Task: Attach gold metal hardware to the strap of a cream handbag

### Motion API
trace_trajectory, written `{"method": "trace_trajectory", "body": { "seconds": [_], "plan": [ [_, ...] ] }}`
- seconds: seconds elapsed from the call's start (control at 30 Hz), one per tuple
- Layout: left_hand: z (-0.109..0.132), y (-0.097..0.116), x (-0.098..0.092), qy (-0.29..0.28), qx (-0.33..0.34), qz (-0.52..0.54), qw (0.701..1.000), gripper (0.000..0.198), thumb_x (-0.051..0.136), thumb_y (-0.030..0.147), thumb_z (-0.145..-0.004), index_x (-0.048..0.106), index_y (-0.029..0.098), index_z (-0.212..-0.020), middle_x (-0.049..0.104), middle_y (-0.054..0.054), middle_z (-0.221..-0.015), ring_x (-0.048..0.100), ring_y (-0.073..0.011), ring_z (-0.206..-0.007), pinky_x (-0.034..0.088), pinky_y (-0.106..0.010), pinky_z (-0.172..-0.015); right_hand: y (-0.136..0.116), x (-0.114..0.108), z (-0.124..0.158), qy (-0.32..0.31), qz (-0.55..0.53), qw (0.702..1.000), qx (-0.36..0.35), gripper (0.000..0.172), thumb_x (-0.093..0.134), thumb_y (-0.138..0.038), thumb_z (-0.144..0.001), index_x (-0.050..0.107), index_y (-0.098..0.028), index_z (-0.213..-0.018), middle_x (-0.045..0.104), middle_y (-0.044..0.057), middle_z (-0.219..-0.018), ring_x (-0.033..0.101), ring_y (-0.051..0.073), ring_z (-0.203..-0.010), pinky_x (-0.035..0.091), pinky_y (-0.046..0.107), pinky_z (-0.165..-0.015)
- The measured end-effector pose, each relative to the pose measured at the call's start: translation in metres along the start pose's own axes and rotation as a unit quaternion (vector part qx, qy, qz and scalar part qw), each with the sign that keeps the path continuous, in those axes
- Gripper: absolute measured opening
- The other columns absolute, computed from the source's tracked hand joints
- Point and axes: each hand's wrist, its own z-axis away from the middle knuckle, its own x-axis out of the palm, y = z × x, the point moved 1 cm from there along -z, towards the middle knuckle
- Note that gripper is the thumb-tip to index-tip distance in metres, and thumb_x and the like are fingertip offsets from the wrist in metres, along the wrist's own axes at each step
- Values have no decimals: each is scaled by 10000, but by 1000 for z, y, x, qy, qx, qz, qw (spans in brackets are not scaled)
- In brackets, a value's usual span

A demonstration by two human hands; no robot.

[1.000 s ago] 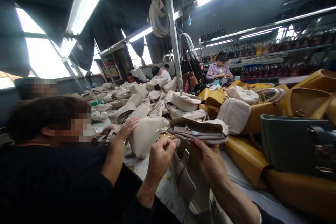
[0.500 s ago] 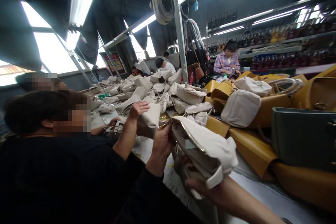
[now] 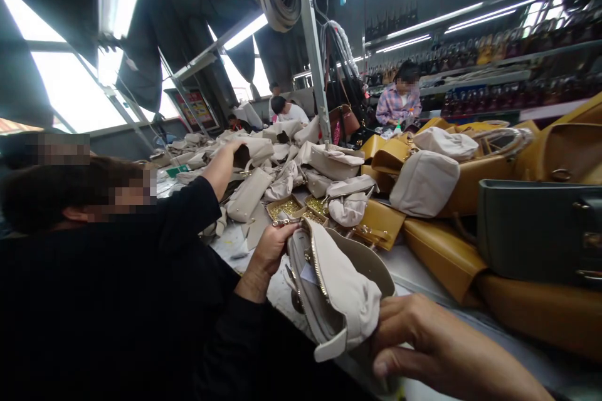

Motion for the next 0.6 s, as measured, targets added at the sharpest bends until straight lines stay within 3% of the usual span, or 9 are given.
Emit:
{"method": "trace_trajectory", "body": {
  "seconds": [0.13,0.23,0.33,0.43,0.53,0.6],
  "plan": [
    [5,7,-3,-40,-4,-29,999,264,879,314,-659,760,100,-757,735,-63,-662,615,-144,-507,436,-230,-478,4,0,2,17,45,998,37,107,726,-325,-961,768,-251,-896,753,1,-963,677,180,-948,482,245,-864],
    [4,7,-2,-74,2,-40,996,263,846,335,-685,760,101,-771,731,-70,-684,625,-156,-549,463,-249,-532,1,6,1,9,33,999,20,26,760,-267,-932,763,-251,-911,744,-4,-989,675,171,-986,485,227,-875],
    [-4,-1,3,-110,16,-96,989,243,833,326,-682,765,112,-776,726,-74,-691,634,-182,-601,486,-270,-579,-8,11,2,-8,25,1000,-18,74,763,-247,-930,733,-237,-862,730,-20,-916,682,149,-917,480,203,-793],
    [-13,-7,7,-116,92,-229,962,183,798,317,-718,777,152,-794,745,-72,-740,661,-227,-715,520,-297,-659,-11,16,5,28,134,990,-9,153,833,-205,-853,716,-258,-937,741,-18,-1026,683,171,-916,478,244,-757],
    [-18,-7,10,-106,138,-298,938,97,800,276,-700,765,186,-706,755,-68,-767,673,-250,-787,535,-314,-770,0,29,10,82,277,957,-18,345,908,-198,-717,694,-261,-979,736,3,-1100,681,218,-878,483,299,-686],
    [-18,-6,13,-88,152,-306,936,92,835,225,-638,744,212,-643,757,-64,-765,681,-260,-809,530,-317,-825,13,41,14,113,344,931,-50,240,843,-169,-749,657,-245,-881,738,0,-972,666,214,-759,460,314,-602]
  ]
}}
